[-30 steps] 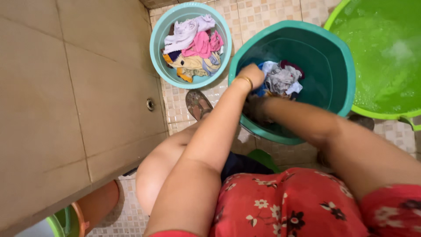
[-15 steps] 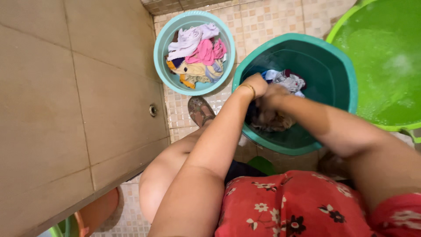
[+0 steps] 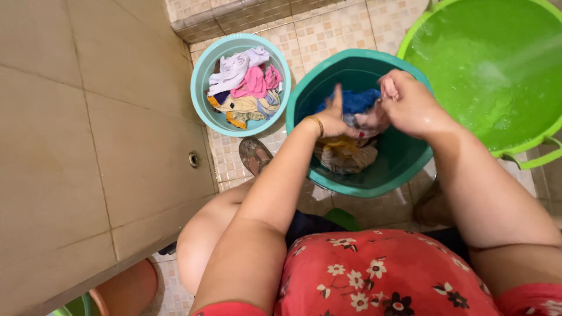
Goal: The person washes clothes by hand in a basin of soapy water, scrubbing different garments and rinsing them before placing them into separate plastic buckets.
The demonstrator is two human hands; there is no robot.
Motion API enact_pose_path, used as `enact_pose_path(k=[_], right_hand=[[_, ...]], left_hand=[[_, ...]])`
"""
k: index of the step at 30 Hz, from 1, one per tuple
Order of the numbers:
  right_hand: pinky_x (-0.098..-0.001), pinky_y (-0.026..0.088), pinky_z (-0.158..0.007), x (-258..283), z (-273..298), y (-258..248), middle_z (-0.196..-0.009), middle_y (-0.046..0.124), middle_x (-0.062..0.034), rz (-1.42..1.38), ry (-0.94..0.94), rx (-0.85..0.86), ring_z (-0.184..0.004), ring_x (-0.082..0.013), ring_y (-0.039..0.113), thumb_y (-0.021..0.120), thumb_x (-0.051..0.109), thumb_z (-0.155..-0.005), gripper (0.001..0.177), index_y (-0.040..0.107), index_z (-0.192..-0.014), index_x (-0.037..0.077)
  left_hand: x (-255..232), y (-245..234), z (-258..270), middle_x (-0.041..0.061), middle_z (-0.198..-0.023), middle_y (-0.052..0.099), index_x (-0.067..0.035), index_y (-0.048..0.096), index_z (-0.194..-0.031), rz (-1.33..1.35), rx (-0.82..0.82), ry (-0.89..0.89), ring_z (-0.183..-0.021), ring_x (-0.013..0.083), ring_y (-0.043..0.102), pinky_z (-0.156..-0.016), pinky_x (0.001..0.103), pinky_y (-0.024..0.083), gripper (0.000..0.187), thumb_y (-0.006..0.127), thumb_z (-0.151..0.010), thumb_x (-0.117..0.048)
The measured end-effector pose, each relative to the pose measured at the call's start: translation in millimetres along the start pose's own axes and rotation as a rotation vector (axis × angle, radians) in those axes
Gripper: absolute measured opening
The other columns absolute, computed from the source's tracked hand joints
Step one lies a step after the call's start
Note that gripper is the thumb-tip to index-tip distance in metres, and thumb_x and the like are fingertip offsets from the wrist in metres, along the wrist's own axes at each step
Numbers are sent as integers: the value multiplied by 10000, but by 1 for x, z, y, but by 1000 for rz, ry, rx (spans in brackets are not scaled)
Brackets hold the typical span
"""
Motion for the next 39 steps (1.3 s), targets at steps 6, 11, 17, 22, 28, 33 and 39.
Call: enact_pose_path(k=[6,11,17,22,28,33,39], right_hand=[[-408,544,-673,17,7,-17,-1022,668,-143,-903,201,-106,-866,-252,693,502,-128,-847,281,517,-1015,97],[-415,589,-917,-9,11,-16,-1064,666,-144,-1372,-8,-124,-992,-244,698,569,-27,-960,91,573,-999,55],[-440,588,-953,-94,2,63,-999,671,-141,-1607,291,-237,-969,-284,692,608,279,-1126,268,604,-962,66],[-508,499,-978,-55,16,98,-1213,710,-127,-1644,585,109,-1091,-312,678,468,441,-1040,449,664,-1263,104],[-787,292,-1078,-40,15,79,-1475,539,-258,-1956,467,290,-1365,-496,493,507,625,-933,749,520,-1447,81],[-541,613,-878,-105,-9,91,-1055,685,-170,-1376,400,462,-954,-348,720,760,-2,-841,435,580,-1237,29],[-264,325,-382,-81,-23,114,-778,630,-46,-994,437,283,-512,-134,530,680,-145,-707,444,609,-1060,113]], left_hand=[[-49,19,14,148,-1617,394,-60,222,-1615,578,351,532,-1458,249,449,-1163,362,439,1109,905,-790,-348],[-47,12,10,197,-1230,655,129,497,-1474,1019,298,576,-1119,244,632,-969,369,554,659,749,-1019,-274],[-47,3,-2,69,-1058,667,-50,510,-1200,1194,-268,413,-951,173,651,-832,333,565,394,755,-902,-128],[-42,9,-14,98,-1057,624,58,593,-1104,1357,-73,559,-962,161,611,-858,317,509,230,726,-1088,-129],[-67,-7,0,-6,-1191,682,-111,590,-1305,1040,-164,596,-1094,109,664,-962,270,544,421,641,-899,-8],[-92,-15,12,106,-1152,748,-55,685,-1287,741,-54,660,-1015,161,703,-918,283,581,343,571,-964,-33],[-69,-16,-7,94,-751,678,25,658,-800,876,-372,409,-632,131,617,-609,284,533,338,642,-1008,-240]])
Point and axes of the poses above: each hand's wrist, its own z-axis away from the middle knuckle, its own y-axis out of the palm, x = y × z, the point moved 5 cm from there along -z, towards the middle knuckle
